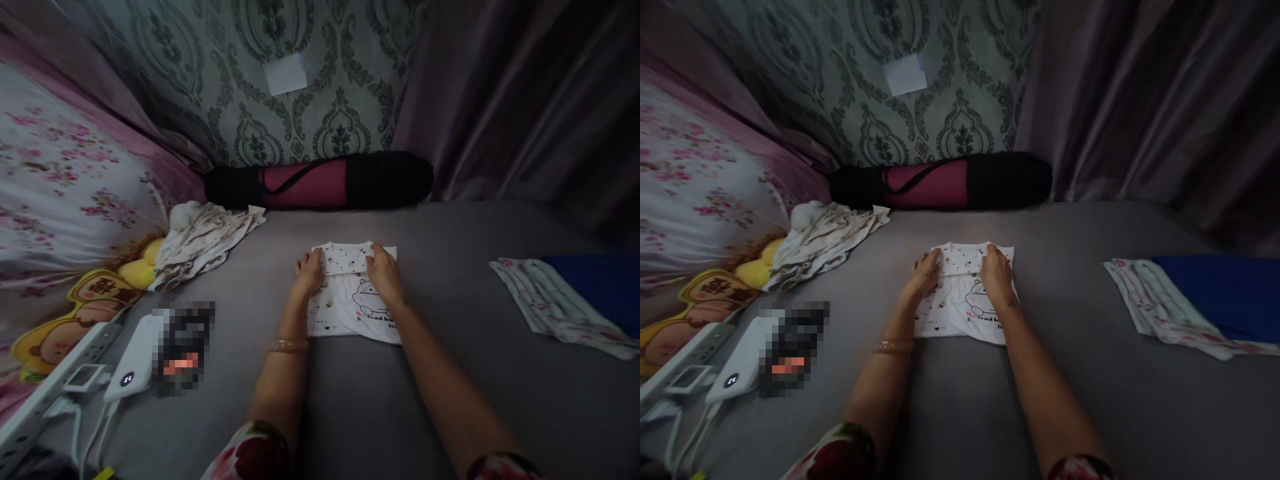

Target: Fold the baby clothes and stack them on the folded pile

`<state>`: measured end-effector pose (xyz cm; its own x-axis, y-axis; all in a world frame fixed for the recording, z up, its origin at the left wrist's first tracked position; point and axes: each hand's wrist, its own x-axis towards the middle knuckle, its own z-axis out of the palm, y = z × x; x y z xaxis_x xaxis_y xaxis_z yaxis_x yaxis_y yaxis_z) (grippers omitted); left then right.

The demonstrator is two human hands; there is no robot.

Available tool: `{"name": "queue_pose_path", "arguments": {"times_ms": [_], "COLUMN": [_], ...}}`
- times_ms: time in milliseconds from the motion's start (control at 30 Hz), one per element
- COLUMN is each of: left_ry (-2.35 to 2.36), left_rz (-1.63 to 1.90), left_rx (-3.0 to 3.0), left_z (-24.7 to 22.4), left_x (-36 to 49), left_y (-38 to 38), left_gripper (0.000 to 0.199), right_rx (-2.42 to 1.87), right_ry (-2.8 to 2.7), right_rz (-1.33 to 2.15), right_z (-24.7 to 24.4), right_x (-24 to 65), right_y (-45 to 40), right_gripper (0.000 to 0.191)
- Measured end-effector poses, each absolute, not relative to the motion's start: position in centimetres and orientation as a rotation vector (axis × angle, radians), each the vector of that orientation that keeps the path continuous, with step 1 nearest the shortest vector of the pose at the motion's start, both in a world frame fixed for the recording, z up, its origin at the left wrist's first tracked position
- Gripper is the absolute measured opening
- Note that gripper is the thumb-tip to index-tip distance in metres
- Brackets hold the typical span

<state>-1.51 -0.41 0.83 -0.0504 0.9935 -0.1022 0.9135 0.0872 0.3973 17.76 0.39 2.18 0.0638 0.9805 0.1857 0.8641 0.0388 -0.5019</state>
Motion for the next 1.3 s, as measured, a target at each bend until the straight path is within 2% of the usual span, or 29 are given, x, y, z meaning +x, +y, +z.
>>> {"name": "queue_pose_path", "arguments": {"times_ms": [267, 400, 533, 600, 700, 900, 1100, 1300], "left_ry": [1.998, 2.033, 1.851, 1.733, 1.71, 1.795, 1.983, 2.166], "left_rz": [0.273, 0.423, 0.733, 0.778, 0.731, 0.691, 0.54, 0.44], "left_rx": [1.877, 1.94, 2.077, 2.086, 2.035, 1.999, 2.073, 2.014], "left_z": [1.4, 1.6, 2.6, 3.0, 2.9, 1.6, 0.7, 0.5], "left_x": [-1.9, -1.2, 1.8, 3.4, 4.6, 3.8, 3.0, 2.7], "left_y": [-0.8, -0.7, -0.6, -0.6, -0.8, -0.8, -0.6, -0.9], "left_gripper": [0.06, 0.054, 0.044, 0.046, 0.053, 0.057, 0.056, 0.058], "right_rx": [-1.957, -1.998, -1.674, -1.476, -1.401, -1.485, -1.699, -1.863], "right_ry": [-1.897, -1.885, -2.176, -2.404, -2.6, -2.614, -2.378, -2.266], "right_rz": [0.176, 0.126, 0.084, 0.114, 0.162, 0.215, 0.182, 0.12], "right_z": [2.2, 2.8, 2.9, 2.3, 1.1, 0.6, 0.8, 0.4], "right_x": [18.2, 18.2, 16.5, 15.3, 14.3, 14.6, 14.7, 15.0], "right_y": [-0.1, -0.1, -0.4, -0.6, -0.8, -0.9, -1.1, -0.9], "right_gripper": [0.028, 0.034, 0.044, 0.05, 0.062, 0.067, 0.058, 0.061]}}
